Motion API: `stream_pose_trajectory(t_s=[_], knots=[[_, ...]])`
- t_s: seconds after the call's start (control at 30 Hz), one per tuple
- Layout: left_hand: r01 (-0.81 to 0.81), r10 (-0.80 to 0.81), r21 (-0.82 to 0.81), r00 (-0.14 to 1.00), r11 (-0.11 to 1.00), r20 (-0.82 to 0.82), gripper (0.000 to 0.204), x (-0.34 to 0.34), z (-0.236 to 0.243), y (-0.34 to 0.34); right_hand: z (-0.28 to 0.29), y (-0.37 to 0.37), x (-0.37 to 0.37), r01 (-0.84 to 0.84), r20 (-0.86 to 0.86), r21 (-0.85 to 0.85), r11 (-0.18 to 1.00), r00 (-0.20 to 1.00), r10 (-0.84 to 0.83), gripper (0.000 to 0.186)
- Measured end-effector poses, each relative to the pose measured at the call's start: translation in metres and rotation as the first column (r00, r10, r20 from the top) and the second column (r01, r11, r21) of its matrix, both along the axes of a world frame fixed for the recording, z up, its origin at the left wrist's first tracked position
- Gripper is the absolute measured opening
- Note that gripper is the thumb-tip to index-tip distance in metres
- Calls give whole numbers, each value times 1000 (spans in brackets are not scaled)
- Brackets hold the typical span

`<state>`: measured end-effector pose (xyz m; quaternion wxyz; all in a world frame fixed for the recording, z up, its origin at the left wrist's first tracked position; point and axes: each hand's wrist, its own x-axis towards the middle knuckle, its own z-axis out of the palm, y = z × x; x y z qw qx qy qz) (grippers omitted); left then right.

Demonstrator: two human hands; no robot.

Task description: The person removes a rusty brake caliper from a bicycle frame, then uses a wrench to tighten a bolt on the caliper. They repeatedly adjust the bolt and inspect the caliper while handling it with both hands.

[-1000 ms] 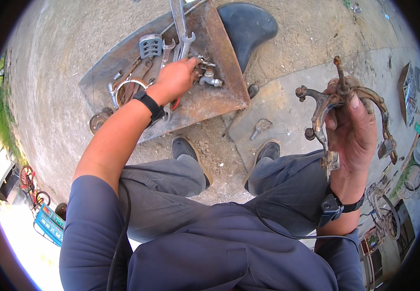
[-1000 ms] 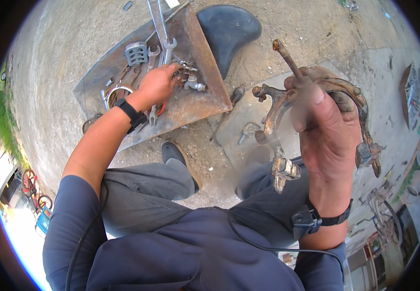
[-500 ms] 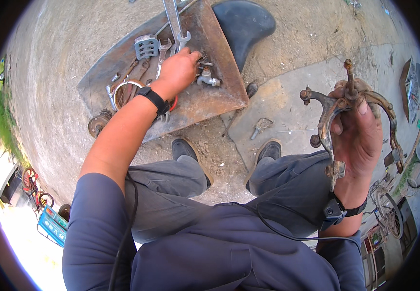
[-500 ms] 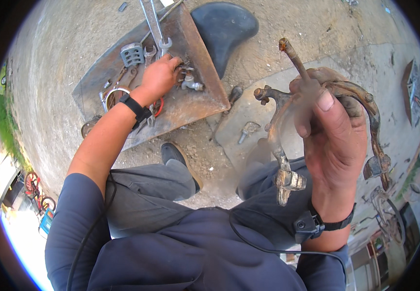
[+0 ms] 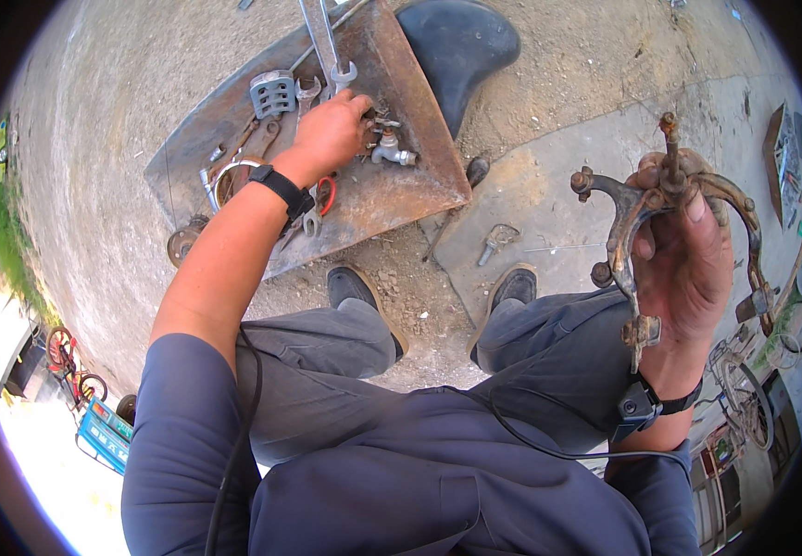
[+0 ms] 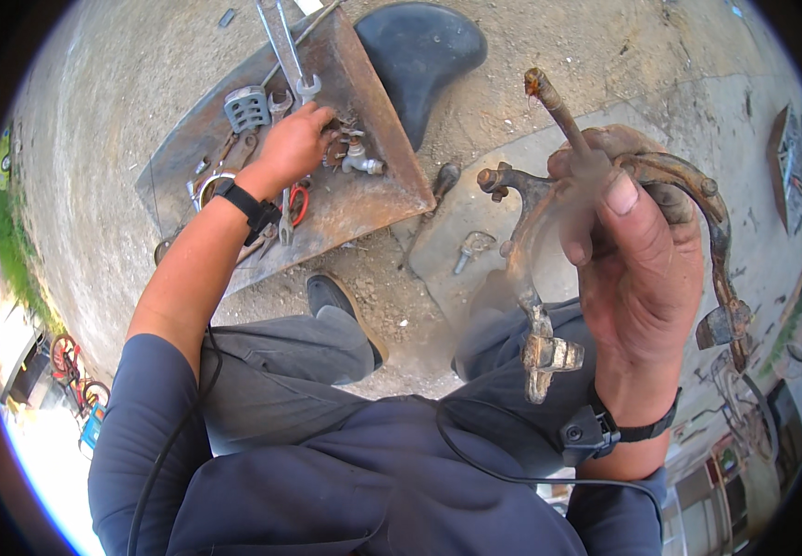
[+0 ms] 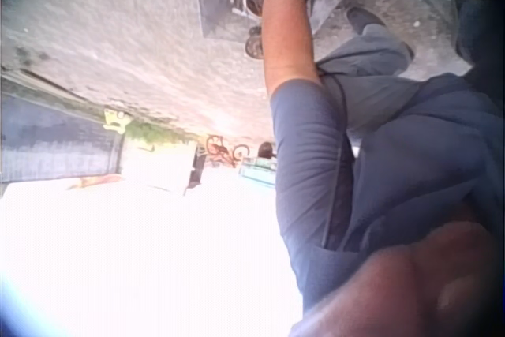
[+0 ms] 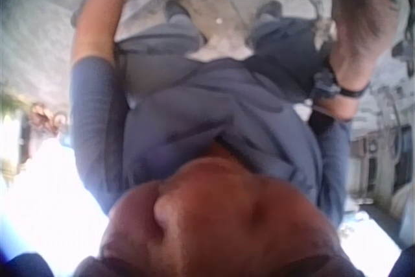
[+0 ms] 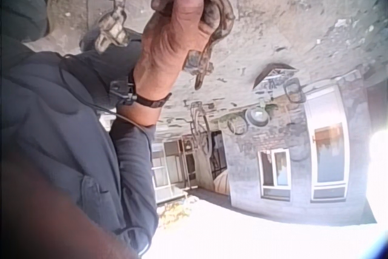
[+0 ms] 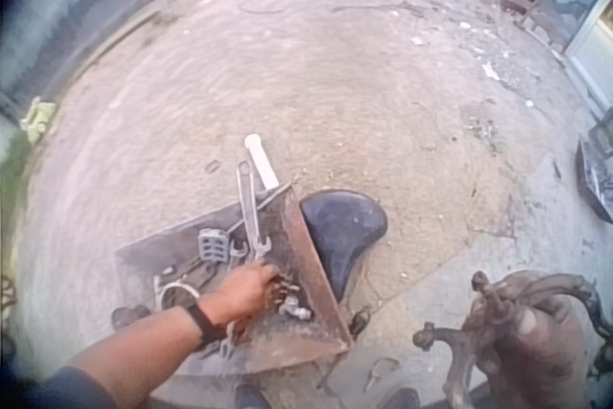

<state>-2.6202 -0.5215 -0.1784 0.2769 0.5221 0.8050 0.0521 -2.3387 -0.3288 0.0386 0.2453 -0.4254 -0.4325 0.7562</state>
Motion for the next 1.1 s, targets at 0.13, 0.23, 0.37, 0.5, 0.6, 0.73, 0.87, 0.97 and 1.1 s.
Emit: stream_pose_trajectory(t_s=[0.13,0.23,0.37,0.5,0.6,0.73,0.87,0.97,1.1], knots=[[-83,81,28,996,996,43,22,-3,-2,-2,-3,1,5,-1,5,8,1000,1000,1,39],[-146,146,-7,989,989,24,27,0,0,-1,-5,6,9,-85,-11,-7,996,996,85,43],[-174,170,-107,985,979,-43,33,4,3,8,-7,8,11,-136,-18,-32,990,991,135,45],[-195,184,-205,980,959,-72,33,6,6,16,-8,6,5,-95,0,-14,995,995,95,44],[-223,210,-240,974,945,-79,33,8,7,21,-6,1,1,-17,-8,-10,1000,1000,17,38],[-209,186,-260,976,943,-111,33,9,9,26,-5,0,-1,-6,-5,-12,1000,1000,6,38],[-210,190,-282,977,936,-97,32,10,7,27,-6,3,0,-32,-57,-25,999,998,30,38],[-234,220,-244,972,941,-84,32,9,3,25,-6,2,1,-26,-71,-41,999,997,23,36],[-241,230,-162,969,957,-85,32,11,-2,22,-8,3,-1,-32,-4,21,999,999,33,37]])
